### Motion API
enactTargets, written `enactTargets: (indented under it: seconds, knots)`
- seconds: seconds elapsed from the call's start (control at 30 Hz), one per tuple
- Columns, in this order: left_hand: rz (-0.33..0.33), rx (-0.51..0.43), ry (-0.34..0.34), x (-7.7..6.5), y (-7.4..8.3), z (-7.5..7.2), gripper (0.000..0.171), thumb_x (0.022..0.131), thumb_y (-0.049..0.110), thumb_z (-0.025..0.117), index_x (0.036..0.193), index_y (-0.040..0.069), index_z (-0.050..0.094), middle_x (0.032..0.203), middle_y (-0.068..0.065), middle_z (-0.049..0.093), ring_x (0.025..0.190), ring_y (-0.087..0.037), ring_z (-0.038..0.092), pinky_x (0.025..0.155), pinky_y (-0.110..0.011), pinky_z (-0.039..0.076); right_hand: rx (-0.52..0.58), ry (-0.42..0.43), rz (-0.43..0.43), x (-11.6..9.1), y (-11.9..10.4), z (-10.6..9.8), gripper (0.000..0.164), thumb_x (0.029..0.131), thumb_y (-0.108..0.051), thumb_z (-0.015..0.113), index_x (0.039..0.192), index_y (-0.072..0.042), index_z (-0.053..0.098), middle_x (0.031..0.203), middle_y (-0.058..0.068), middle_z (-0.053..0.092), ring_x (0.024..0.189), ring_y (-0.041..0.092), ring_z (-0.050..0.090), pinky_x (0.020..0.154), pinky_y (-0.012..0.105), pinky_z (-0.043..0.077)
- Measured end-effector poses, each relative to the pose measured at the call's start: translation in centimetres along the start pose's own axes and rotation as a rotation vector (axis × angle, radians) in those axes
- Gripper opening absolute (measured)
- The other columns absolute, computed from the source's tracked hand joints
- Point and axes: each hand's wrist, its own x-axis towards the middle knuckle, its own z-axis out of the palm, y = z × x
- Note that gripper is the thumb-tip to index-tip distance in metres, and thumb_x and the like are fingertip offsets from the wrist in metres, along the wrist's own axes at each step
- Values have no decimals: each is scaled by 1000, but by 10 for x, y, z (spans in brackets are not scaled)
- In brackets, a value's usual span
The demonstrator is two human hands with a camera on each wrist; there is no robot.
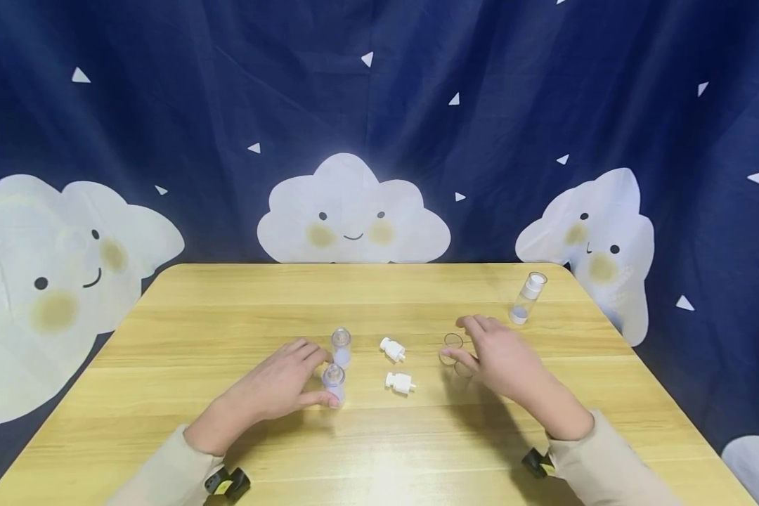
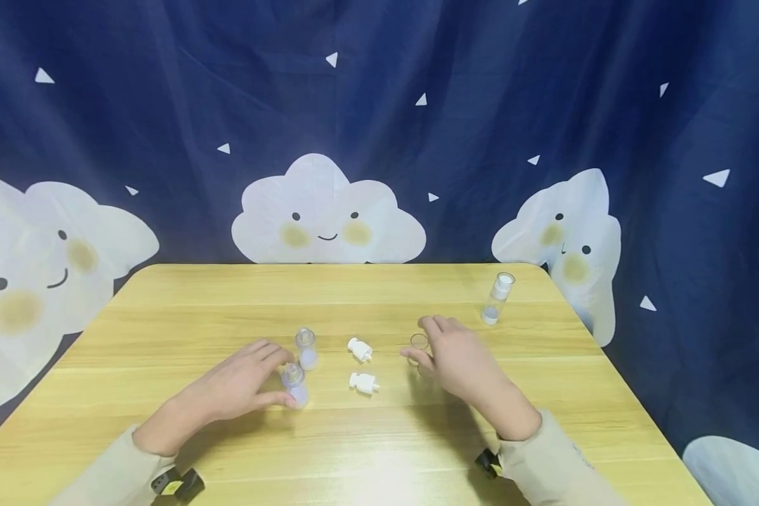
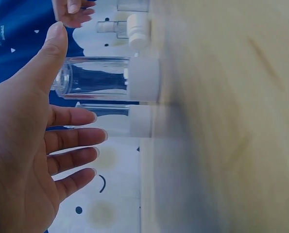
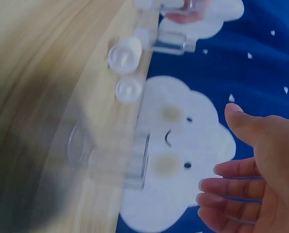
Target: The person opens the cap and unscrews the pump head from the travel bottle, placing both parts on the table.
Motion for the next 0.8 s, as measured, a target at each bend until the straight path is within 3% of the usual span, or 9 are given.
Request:
enactTargets:
  seconds: [0.17, 0.5, 0.8]
  knots:
    - [8, -17, 9, 2, 2, -8, 82, 83, 75, 46, 129, 8, 57, 125, -5, 58, 120, -24, 50, 107, -44, 38, 6, -1, 107, -7, 21, -4, 48, 88, -43, 70, 112, -3, 60, 103, 12, 67, 86, 33, 65, 67, 49, 54]
    - [42, -25, 77, 7, 7, -19, 82, 85, 71, 51, 137, 7, 52, 122, -4, 58, 118, -22, 51, 104, -42, 41, 34, -35, 297, -17, 72, 0, 52, 94, -48, 60, 115, -1, 57, 107, 19, 65, 92, 39, 62, 73, 56, 50]
    - [99, -19, 161, 14, 14, -25, 76, 84, 71, 53, 131, 11, 55, 128, -3, 56, 122, -22, 48, 107, -44, 37, 35, -125, 447, -20, 109, 3, 66, 97, -57, 48, 121, 4, 53, 113, 28, 59, 100, 50, 55, 74, 62, 45]
